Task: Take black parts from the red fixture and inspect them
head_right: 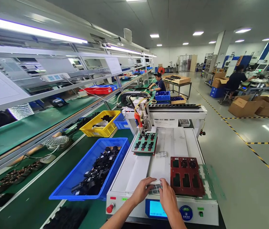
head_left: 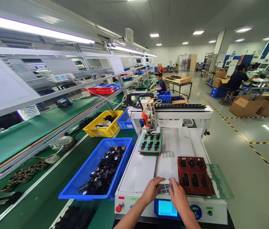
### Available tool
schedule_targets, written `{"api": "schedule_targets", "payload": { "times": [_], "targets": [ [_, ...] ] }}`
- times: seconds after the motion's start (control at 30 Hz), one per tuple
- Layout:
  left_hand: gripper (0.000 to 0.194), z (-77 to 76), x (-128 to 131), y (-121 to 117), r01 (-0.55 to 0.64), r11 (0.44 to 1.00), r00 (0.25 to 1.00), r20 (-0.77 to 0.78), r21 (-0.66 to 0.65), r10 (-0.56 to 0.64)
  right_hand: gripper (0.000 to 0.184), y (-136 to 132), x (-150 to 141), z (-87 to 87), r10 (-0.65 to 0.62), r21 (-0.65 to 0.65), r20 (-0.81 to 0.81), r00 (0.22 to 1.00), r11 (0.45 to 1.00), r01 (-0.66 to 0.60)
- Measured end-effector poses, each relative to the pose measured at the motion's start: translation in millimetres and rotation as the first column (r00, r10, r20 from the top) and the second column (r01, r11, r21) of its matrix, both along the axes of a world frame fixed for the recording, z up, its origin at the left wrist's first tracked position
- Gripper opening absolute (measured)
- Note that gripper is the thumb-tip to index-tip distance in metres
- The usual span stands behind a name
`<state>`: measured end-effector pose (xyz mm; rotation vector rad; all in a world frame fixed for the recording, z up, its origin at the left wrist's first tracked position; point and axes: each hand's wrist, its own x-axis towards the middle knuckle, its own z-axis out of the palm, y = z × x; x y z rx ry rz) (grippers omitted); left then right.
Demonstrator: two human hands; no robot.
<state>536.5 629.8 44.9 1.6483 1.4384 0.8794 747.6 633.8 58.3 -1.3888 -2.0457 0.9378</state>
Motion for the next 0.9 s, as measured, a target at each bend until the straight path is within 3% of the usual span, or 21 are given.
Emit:
{"api": "schedule_targets", "payload": {
  "times": [0.17,0.37,0.5,0.9],
  "targets": [
    [0.023,5.6,-1,7,-0.075,0.997,0.99,0.12,0.036,0.07,0.029,20,-6,11.5,0.042,0.035,-0.031,0.999,0.999,-0.041],
    [0.045,8.1,2,12,-0.217,0.976,0.948,0.243,0.019,0.206,0.026,40,1,21.1,0.037,0.052,-0.119,0.992,0.998,-0.03],
    [0.036,17.4,3,17,-0.244,0.97,0.938,0.26,0.02,0.231,0.031,47,6,25.8,0.022,0.094,-0.134,0.991,0.996,-0.01],
    [0.042,29.7,8,25,-0.255,0.966,0.931,0.281,0.043,0.233,0.037,50,9,33.2,0.027,0.154,-0.224,0.974,0.988,0.008]
  ]
}}
